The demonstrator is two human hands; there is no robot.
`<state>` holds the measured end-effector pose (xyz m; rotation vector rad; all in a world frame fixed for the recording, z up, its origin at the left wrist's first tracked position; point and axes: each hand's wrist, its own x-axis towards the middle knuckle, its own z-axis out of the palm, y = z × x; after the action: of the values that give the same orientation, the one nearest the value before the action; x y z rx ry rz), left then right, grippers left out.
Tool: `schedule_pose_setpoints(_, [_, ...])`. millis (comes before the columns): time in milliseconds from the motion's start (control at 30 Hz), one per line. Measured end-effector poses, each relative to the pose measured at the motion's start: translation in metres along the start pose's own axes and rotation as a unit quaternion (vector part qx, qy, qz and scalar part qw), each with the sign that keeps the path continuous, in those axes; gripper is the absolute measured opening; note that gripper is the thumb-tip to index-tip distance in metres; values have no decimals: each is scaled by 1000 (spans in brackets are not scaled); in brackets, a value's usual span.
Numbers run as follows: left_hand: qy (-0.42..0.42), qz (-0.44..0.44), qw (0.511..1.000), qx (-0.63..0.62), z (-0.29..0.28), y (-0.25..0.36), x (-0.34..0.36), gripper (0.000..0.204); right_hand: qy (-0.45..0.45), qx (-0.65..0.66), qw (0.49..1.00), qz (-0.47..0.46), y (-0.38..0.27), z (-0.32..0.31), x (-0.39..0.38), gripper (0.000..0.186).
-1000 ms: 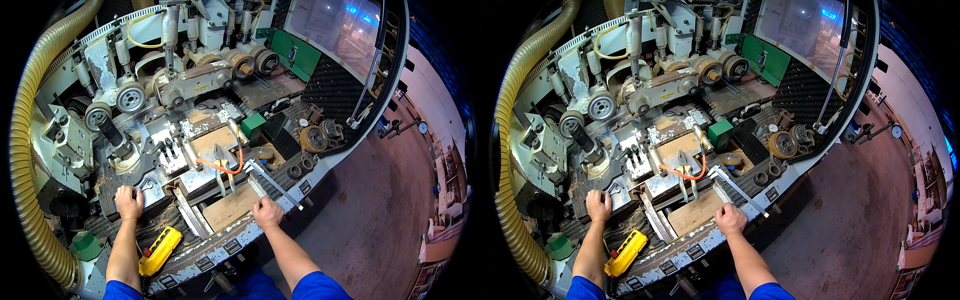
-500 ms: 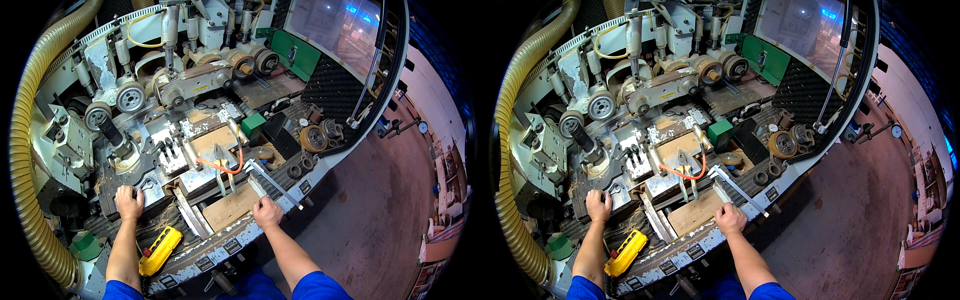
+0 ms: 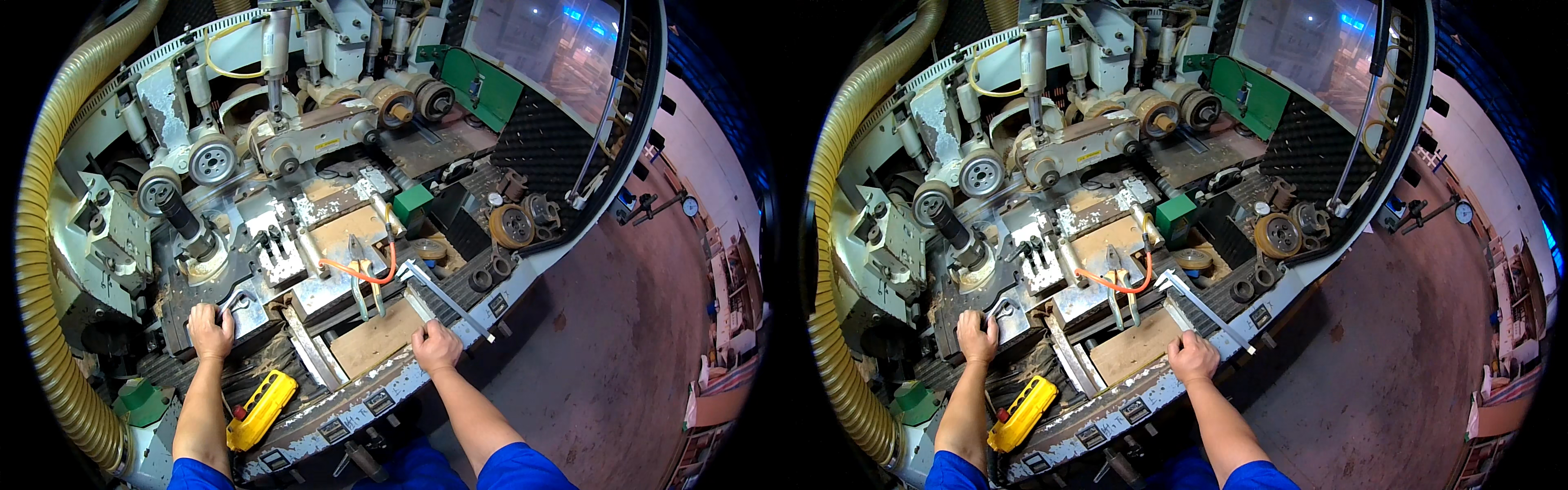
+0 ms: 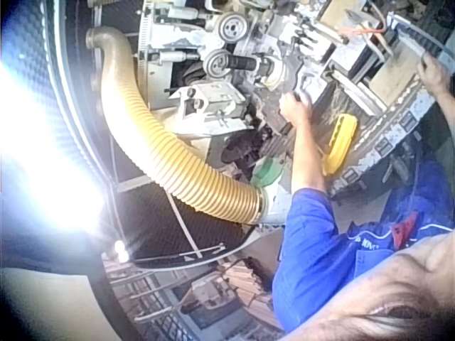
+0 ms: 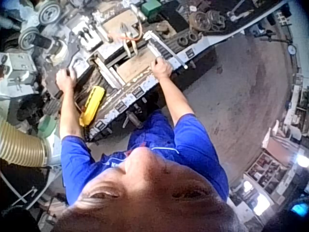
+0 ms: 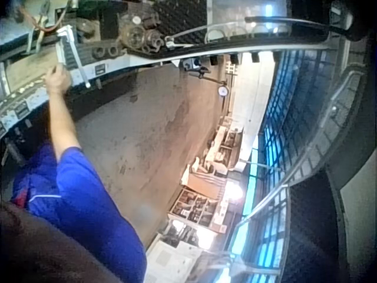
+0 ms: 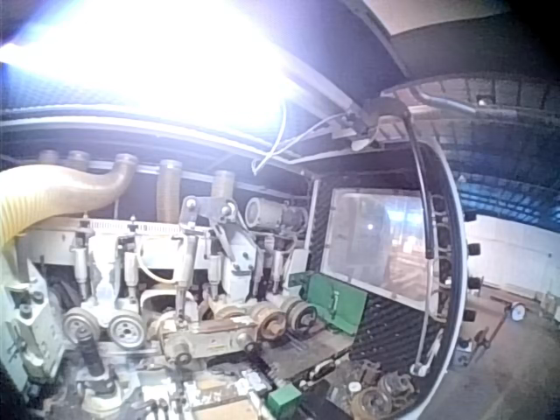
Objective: The person uses a dial indicator to measure a component on a large industrial machine. They then retrieve a document from a nearby storage area and place it on the machine. Finally, they use a T-handle wrench to turn a lever on the machine's side.
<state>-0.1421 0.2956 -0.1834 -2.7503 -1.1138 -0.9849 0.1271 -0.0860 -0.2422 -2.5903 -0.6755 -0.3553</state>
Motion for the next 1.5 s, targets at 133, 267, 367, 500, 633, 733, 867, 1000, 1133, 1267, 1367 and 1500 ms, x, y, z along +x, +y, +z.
schedule_pose_setpoints(133, [7,2,1000,-1,1,-1,0,20,1,0,1000,-1,-1,-1,0,22])
schedule_pose_setpoints(267, [-3,0,1000,1,-1,-2,0,21,-8,2,1000,0,-4,-1,1,22])
schedule_pose_setpoints(367, [3,4,1000,5,0,-5,0,20,-7,6,1000,0,-3,2,1,23])
schedule_pose_setpoints(500, [4,9,1000,-4,2,-1,2,19,-25,-9,999,25,1,2,-2,24])
schedule_pose_setpoints(633, [8,34,999,12,6,-3,-4,17,-41,13,998,42,1,-3,1,25])
schedule_pose_setpoints(733, [-16,19,997,66,1,-17,-18,41,17,43,999,14,-3,-4,2,24])
schedule_pose_setpoints(867, [-32,79,996,31,-30,44,-29,52,-37,32,998,35,6,-11,-2,22])
schedule_pose_setpoints(1000, [-53,102,985,-132,-83,163,-70,53,-3,68,998,12,13,-16,1,30])
schedule_pose_setpoints(1133, [-100,86,956,-263,-159,328,-121,58,-62,165,984,20,23,-35,-1,37])
schedule_pose_setpoints(1267, [-106,44,919,-377,-167,463,-198,69,-175,500,846,53,56,-73,-65,31])
schedule_pose_setpoints(1367, [-144,173,911,-346,-137,521,-263,76,-306,736,602,-43,112,-125,-135,31])
schedule_pose_setpoints(1500, [-270,280,841,-376,-75,576,-313,76,-454,811,84,359,228,-210,-185,48])
